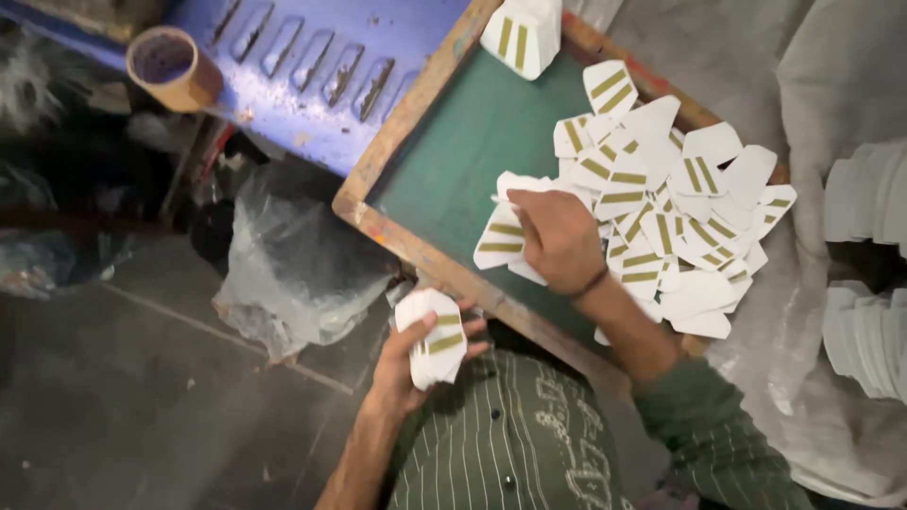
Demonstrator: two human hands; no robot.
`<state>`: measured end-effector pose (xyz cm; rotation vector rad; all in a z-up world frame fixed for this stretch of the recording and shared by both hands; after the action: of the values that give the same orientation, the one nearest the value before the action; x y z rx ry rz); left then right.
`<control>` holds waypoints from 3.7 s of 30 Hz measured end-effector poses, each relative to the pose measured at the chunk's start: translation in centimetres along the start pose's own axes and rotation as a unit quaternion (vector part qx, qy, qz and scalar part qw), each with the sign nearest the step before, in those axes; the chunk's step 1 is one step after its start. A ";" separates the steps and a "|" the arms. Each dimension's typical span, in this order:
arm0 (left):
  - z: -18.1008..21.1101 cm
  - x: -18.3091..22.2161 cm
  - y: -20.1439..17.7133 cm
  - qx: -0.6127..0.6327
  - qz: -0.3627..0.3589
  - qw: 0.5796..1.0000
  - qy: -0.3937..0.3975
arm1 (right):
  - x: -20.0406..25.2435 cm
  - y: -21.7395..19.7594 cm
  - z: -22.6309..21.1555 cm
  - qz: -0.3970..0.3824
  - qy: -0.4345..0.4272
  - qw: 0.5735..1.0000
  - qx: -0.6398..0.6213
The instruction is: The recorder is sorting and stacking small printed white components with gold stripes, likely for shoe manufacturing.
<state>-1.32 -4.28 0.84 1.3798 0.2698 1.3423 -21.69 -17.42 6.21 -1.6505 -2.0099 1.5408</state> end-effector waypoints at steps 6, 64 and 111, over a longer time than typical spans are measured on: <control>-1.0 -0.4 -1.8 0.005 0.017 0.999 0.032 | 1.5 -0.6 -7.2 -0.238 -0.186 0.914 -0.270; -1.3 -2.3 1.1 -0.017 0.000 1.000 0.022 | 3.2 -2.1 -3.1 -0.134 0.084 0.984 -0.079; -2.7 -2.4 -0.8 0.054 -0.047 0.997 -0.006 | 3.6 -2.4 -7.6 -0.201 -0.157 0.941 -0.223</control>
<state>-3.83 -4.44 -1.85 1.4477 0.4001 1.2553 -19.96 -9.68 9.90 -1.0274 -2.8137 1.3292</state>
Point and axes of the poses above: each hand's wrist, its own x-axis away from the middle knuckle, its own y-axis out of the palm, z = x × y, the point moved 3 cm from there along -x, towards the middle knuckle, and after that the axes turned 3 degrees about -z, right-handed, at the moved point
